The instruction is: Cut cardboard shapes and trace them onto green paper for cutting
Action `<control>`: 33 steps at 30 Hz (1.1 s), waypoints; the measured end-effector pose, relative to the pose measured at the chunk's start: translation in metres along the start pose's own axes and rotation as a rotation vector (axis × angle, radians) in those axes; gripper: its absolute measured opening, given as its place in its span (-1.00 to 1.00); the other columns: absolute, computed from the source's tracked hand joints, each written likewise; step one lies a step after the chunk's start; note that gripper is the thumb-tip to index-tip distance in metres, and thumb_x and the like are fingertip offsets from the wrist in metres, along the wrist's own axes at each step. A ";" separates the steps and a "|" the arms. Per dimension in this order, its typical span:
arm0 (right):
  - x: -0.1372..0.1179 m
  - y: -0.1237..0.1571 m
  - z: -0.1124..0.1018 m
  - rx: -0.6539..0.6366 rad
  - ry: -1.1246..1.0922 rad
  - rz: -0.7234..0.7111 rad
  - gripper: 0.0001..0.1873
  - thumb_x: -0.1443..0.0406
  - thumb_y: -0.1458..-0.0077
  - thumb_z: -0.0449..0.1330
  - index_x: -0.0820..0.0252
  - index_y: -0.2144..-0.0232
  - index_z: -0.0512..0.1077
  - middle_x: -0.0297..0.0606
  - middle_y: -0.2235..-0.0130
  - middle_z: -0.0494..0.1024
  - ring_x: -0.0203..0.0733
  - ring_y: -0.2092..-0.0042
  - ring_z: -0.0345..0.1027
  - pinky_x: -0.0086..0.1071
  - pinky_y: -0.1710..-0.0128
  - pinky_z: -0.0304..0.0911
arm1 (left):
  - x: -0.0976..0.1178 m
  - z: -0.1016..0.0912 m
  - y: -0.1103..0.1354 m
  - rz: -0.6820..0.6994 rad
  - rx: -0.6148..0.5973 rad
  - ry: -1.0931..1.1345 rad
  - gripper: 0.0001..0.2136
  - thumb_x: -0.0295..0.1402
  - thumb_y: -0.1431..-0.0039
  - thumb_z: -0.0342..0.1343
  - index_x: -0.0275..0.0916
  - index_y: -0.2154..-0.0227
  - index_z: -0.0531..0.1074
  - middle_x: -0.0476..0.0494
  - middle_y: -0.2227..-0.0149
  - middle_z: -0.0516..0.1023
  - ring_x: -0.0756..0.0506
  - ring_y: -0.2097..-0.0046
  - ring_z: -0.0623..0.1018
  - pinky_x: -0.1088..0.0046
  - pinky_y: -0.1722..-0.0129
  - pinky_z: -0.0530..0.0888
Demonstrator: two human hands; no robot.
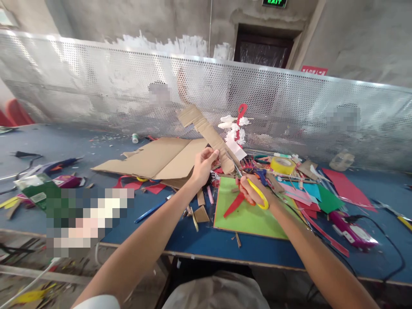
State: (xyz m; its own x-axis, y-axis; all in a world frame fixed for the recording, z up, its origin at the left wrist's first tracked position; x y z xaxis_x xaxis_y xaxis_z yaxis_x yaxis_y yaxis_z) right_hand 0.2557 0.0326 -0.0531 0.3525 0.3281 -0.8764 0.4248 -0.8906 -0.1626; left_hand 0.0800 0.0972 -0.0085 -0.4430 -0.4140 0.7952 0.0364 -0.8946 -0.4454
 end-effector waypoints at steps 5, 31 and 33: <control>-0.010 0.003 0.002 -0.001 -0.042 -0.019 -0.45 -0.22 -0.36 -0.06 0.10 0.30 0.26 -0.55 0.62 0.21 -0.38 0.75 0.03 -0.46 0.76 -0.01 | 0.000 0.003 0.006 -0.008 0.025 0.032 -0.58 -0.07 0.04 0.47 -0.24 0.50 0.37 0.05 0.54 0.45 0.08 0.51 0.47 0.58 0.45 0.42; -0.008 -0.001 -0.007 0.077 0.216 0.013 -0.41 -0.26 -0.29 0.01 0.10 0.36 0.29 -0.42 0.63 0.31 -0.29 0.69 0.18 -0.45 0.69 0.08 | -0.001 -0.002 -0.001 0.056 0.024 -0.094 -0.53 0.05 -0.01 0.41 -0.28 0.32 0.50 -0.01 0.44 0.53 0.05 0.46 0.45 0.53 0.42 0.45; -0.010 -0.001 -0.008 0.086 0.206 0.012 -0.41 -0.25 -0.30 0.01 0.11 0.37 0.30 -0.37 0.59 0.38 -0.27 0.66 0.26 -0.44 0.66 0.14 | 0.003 0.003 0.001 0.082 -0.014 -0.126 -0.54 0.07 -0.05 0.38 -0.27 0.35 0.48 0.01 0.47 0.49 0.04 0.47 0.44 0.52 0.43 0.44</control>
State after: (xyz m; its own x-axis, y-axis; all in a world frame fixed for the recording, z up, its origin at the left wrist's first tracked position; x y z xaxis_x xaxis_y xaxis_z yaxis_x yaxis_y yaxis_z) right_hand 0.2582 0.0328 -0.0405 0.5239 0.3670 -0.7687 0.3502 -0.9154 -0.1984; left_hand 0.0817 0.0939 -0.0050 -0.3235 -0.5046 0.8005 0.0548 -0.8545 -0.5165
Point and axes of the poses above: each hand's wrist, its own y-axis away from the middle knuckle, its own z-axis out of the palm, x = y × z, the point moved 10 cm from there along -y, towards the middle knuckle
